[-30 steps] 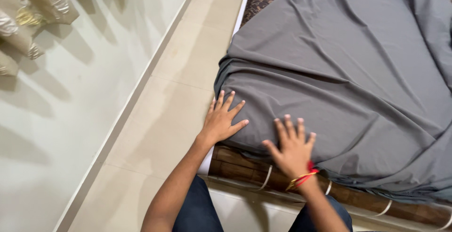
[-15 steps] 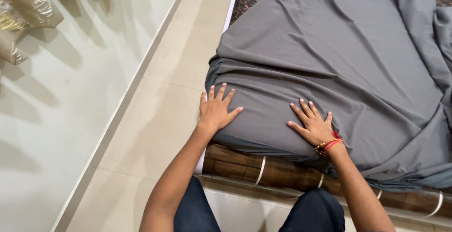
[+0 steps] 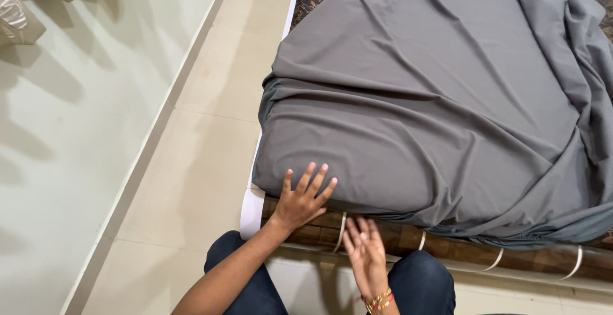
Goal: The person spreads a gray bedsheet over a mattress on a bed, pulling the edges and smoothing the fabric by hand to align it with the corners.
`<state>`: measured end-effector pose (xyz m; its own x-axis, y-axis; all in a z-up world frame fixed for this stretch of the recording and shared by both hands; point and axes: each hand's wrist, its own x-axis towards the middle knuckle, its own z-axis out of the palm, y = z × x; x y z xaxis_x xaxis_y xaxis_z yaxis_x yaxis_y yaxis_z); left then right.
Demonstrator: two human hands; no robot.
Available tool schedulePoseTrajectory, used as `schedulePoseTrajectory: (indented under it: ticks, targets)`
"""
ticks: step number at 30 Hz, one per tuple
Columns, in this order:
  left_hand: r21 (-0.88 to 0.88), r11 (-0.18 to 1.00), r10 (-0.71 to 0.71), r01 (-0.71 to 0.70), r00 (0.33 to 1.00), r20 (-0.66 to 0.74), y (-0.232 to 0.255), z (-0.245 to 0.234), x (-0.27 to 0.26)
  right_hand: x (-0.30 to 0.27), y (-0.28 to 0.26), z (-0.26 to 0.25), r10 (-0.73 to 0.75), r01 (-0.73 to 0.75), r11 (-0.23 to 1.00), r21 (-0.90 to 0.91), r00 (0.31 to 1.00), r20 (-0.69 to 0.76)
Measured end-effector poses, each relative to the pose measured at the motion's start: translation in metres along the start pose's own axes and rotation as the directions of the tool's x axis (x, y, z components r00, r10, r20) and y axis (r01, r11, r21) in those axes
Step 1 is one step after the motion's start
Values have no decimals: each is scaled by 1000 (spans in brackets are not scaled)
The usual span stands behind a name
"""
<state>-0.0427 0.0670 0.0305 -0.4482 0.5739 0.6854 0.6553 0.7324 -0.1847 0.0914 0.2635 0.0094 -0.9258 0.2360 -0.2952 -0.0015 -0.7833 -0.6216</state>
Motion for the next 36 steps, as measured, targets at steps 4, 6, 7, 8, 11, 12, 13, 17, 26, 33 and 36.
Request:
schedulePoseTrajectory:
  ticks: [4,6,7,8,11,12,13,17,26,33,36]
  targets:
    - [204,979,72,-21,967,-246,-1,11,10,32,-2,-25,-69,18,922,386,991,119]
    - [226,973,112,-42,946,-305,-7,12,20,43,-3,-30,-129,37,896,443,975,179]
    - [226,973,115,-46,945,-305,-10,11,24,50,-10,-31,-123,43,889,456,981,148]
    - [225,973,115,-46,946,-304,-12,10,27,58,-22,-30,-114,47,883,467,987,117]
    - [215,974,137,-76,949,-283,-17,6,31,69,-44,-16,-65,72,893,445,997,-31]
    - [209,974,149,-92,951,-272,-18,5,30,68,-48,-11,-45,80,900,428,995,-92]
    - [189,977,154,-104,949,-275,-19,4,29,70,-53,-7,-76,126,887,444,989,-130]
    - [143,980,174,-141,951,-256,-22,6,26,85,-72,-10,-170,230,871,434,970,-172]
    - [211,975,-10,73,959,-283,12,24,20,78,-76,-31,-112,132,900,414,991,-74]
    - [217,968,-57,129,949,-309,31,35,22,-11,-45,-2,-103,142,973,183,972,-209]
    - [154,985,-26,72,959,-283,26,28,25,-2,-31,23,-127,121,967,225,992,11]
